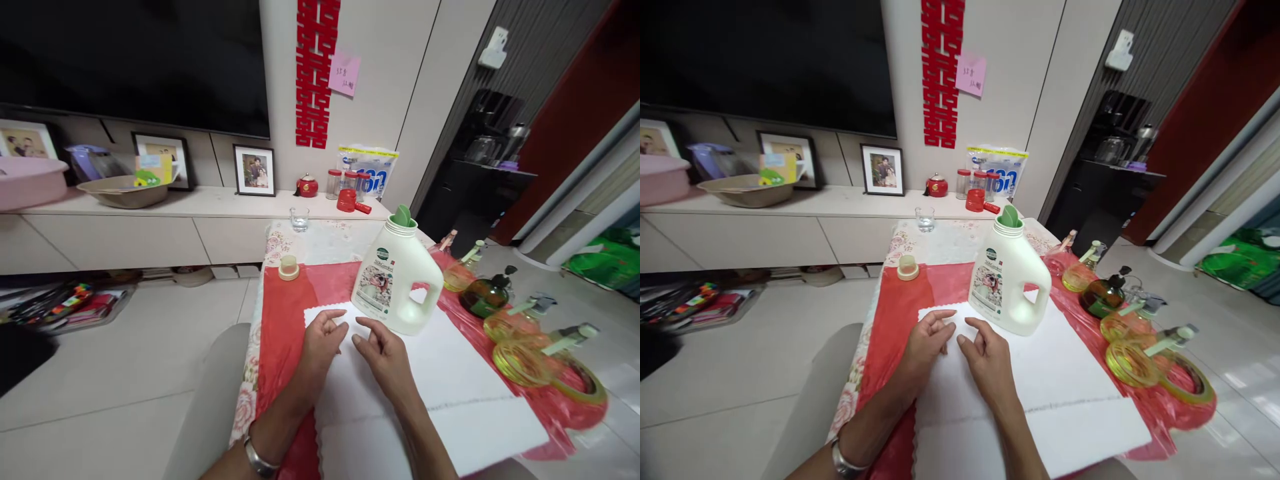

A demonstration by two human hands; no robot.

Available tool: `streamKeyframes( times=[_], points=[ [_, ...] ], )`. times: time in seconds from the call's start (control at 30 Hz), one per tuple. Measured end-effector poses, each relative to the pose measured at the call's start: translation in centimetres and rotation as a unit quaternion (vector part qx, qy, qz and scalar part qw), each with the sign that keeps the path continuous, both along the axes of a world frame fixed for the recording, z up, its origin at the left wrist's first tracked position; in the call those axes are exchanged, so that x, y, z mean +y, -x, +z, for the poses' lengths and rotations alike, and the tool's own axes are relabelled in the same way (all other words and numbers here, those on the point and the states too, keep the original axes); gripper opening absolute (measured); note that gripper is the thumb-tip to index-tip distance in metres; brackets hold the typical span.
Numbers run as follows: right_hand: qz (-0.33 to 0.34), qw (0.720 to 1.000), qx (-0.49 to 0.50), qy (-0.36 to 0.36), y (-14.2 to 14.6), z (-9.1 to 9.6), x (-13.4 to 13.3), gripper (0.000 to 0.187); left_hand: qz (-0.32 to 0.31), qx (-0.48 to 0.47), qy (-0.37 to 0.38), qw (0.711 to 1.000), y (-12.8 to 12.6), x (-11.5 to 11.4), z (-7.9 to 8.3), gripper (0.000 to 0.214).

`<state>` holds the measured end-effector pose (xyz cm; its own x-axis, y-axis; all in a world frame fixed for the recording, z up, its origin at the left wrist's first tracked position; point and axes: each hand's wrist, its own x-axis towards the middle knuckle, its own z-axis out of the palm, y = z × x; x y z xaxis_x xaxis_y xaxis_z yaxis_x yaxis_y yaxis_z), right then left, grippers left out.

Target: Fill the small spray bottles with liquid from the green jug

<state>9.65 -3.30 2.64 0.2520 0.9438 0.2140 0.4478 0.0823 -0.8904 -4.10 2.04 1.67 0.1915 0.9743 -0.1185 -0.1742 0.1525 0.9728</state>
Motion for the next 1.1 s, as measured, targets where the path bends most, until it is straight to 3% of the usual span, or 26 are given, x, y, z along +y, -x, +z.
streamKeyframes(
  times=[0.13, 0.23, 0.33, 0.43, 0.6, 0.77, 0.9, 1.1],
  points=[
    [-0.014, 1.000, -0.012, -0.017, -0.2, 1.5, -1.5, 0.056, -0.003, 0.091, -0.100, 0.991, 0.4, -1.1, 1.5, 0.066],
    [-0.045, 0.988, -0.107, -0.104, 0.1, 3.3, -3.2, 0.064, 0.009, 0.168, -0.170, 0.971, 0.9, -2.4, 2.7, 0.072],
    [-0.109, 0.946, -0.226, -0.203, 0.9, 4.1, -4.3, 0.071, 0.029, 0.236, -0.217, 0.947, 1.6, -3.3, 3.9, 0.070],
    [-0.163, 0.899, -0.317, -0.256, 1.7, 3.8, -4.3, 0.074, 0.049, 0.293, -0.273, 0.915, 2.2, -3.8, 4.7, 0.066],
    [-0.194, 0.846, -0.393, -0.304, 1.9, 2.4, -3.3, 0.079, 0.043, 0.378, -0.359, 0.852, 2.3, -4.0, 3.9, 0.062],
    [-0.169, 0.850, -0.435, -0.245, 1.2, 1.0, -2.3, 0.070, 0.020, 0.461, -0.367, 0.808, 2.1, -3.8, 2.2, 0.064],
    [-0.168, 0.855, -0.429, -0.239, 1.4, 0.5, -2.3, 0.068, 0.027, 0.511, -0.381, 0.770, 2.2, -3.9, 2.0, 0.065],
    [-0.197, 0.854, -0.418, -0.238, 1.8, 0.3, -1.9, 0.065, 0.052, 0.516, -0.386, 0.763, 2.2, -4.0, 2.4, 0.064]
  ],
)
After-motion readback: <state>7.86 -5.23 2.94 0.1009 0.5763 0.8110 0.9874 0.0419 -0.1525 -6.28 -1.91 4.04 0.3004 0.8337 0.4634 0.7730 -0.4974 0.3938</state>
